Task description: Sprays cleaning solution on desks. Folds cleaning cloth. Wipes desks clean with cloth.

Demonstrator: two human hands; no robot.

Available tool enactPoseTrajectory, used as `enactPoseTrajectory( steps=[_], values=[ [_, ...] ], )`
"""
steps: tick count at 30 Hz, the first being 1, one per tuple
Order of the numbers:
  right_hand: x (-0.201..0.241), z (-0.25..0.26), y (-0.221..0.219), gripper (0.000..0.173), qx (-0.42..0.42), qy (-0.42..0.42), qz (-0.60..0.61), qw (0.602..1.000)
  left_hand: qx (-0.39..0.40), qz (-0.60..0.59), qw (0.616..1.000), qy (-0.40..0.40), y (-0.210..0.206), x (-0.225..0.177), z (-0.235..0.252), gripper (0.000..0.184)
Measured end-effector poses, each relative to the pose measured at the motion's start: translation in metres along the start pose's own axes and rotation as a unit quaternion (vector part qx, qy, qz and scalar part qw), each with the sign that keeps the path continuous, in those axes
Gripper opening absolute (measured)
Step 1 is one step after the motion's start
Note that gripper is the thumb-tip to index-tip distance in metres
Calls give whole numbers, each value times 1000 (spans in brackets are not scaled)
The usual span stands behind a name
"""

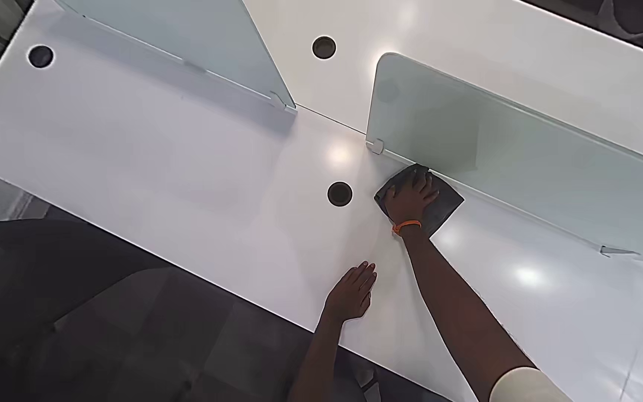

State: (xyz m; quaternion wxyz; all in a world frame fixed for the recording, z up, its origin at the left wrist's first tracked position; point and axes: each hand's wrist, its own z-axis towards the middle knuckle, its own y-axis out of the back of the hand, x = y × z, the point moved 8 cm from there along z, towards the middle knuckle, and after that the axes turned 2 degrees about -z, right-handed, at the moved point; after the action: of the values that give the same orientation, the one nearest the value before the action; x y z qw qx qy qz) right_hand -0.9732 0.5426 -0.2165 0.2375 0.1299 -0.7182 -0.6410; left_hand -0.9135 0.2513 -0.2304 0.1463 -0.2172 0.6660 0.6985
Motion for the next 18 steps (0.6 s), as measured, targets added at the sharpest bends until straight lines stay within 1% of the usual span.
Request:
enactPoseTrajectory(
  steps=[2, 5, 7, 9, 12, 15, 16, 18],
  values=[
    [13, -6, 5, 86, 2, 16, 7, 1000, -1, -2, 1000, 0, 0, 0, 1, 52],
    [43, -11, 9, 81, 30, 57, 15, 998, 3, -5, 1000, 2, 0, -1, -1, 52],
    [61, 9, -5, 80, 36, 80, -1, 996, -5, -4, 1000, 0, 1, 0, 0, 52],
    [68, 20, -14, 79, 49, 121, -4, 991, -4, -1, 1000, 3, 0, 1, 0, 52],
    [57, 21, -13, 73, 69, 195, 19, 978, 10, 1, 1000, 4, -2, 0, -1, 53],
    [30, 2, -3, 62, 54, 253, 65, 964, 4, -5, 1000, 2, -1, 1, 1, 53],
    [16, -13, 1, 57, 39, 253, 90, 962, 0, -10, 1000, 1, -1, 1, 0, 52],
    [-11, -42, 4, 48, -3, 222, 136, 966, -6, -15, 1000, -4, 0, 0, 0, 52]
  ],
)
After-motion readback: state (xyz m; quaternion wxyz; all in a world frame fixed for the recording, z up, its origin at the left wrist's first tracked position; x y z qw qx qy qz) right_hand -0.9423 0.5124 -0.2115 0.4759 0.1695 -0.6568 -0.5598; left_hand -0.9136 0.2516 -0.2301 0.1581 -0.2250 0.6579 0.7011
